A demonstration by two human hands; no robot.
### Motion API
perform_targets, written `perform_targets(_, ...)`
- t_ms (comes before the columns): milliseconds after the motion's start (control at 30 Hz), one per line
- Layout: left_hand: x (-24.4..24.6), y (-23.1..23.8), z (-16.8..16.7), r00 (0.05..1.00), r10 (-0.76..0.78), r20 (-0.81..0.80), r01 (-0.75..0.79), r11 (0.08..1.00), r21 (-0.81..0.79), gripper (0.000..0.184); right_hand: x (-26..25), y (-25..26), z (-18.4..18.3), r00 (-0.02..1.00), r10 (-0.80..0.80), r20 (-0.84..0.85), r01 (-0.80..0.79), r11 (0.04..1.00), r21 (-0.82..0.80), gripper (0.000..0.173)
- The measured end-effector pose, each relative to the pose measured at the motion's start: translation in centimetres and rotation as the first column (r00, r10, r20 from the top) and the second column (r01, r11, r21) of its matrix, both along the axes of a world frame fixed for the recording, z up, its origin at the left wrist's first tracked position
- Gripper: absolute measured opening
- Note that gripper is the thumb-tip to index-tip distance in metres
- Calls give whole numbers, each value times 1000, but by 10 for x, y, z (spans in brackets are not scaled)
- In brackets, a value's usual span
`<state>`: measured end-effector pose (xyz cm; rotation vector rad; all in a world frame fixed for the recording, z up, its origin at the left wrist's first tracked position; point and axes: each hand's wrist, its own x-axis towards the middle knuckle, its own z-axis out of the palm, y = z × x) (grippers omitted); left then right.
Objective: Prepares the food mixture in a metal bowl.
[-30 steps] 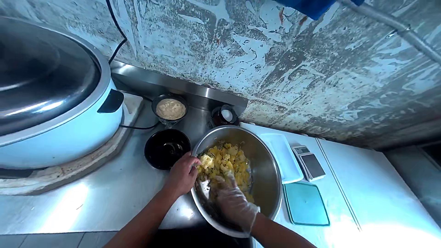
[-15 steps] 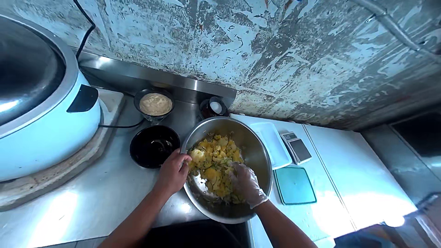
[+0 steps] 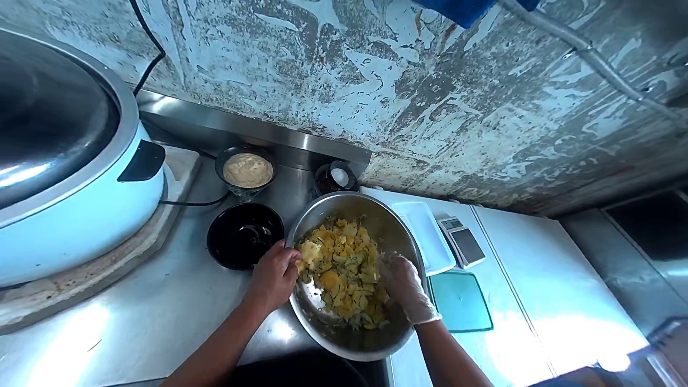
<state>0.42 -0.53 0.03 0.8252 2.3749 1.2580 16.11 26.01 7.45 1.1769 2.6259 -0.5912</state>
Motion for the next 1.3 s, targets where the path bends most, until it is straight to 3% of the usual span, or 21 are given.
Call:
perform_targets(167,2,-2,-1,996,25,81,-26,1000,9,26,3,-19,40,948,-41,-314,79,991,107,19)
perform_targets(300,3,0,-3,1000,18,-6,-18,999,36,27,1,-26,9,999,41,16,-41,999,-30,31)
perform_targets(467,5,-1,-5,999,37,0,-37,999,25,26,-3,-64,8,987,155,40,-154,987,-37,34)
perform_targets(567,3,2,-6,999,43,-27,-41,998,48,28,-13,-78,-6,921,344,182,-332,938,-96,40)
perform_targets(700,4,1,-7,998,59,-20,-58,997,45,26,-34,-95,-38,778,591,215,-590,804,-75,60)
perform_targets(800,5,2,-9,997,61,-42,-58,997,58,27,-41,-98,-75,701,666,256,-677,734,-56,70)
perform_targets(933,5,1,-9,996,76,-51,-73,995,74,30,-35,-105,-71,593,707,385,-725,677,-126,50)
perform_targets(1000,7,2,-11,996,74,-56,-69,995,76,30,-28,-102,-62,576,694,433,-697,693,-184,40)
perform_targets(1100,6,2,-10,996,72,-44,-69,995,75,31,-21,-90,-53,639,660,395,-622,746,-239,38)
perform_targets(1200,7,2,-7,997,74,-35,-71,995,69,31,-18,-66,-45,829,535,162,-477,829,-292,38)
perform_targets(1300,6,2,-9,996,76,-48,-73,994,78,30,-21,-48,-30,941,339,-8,-323,890,-322,45)
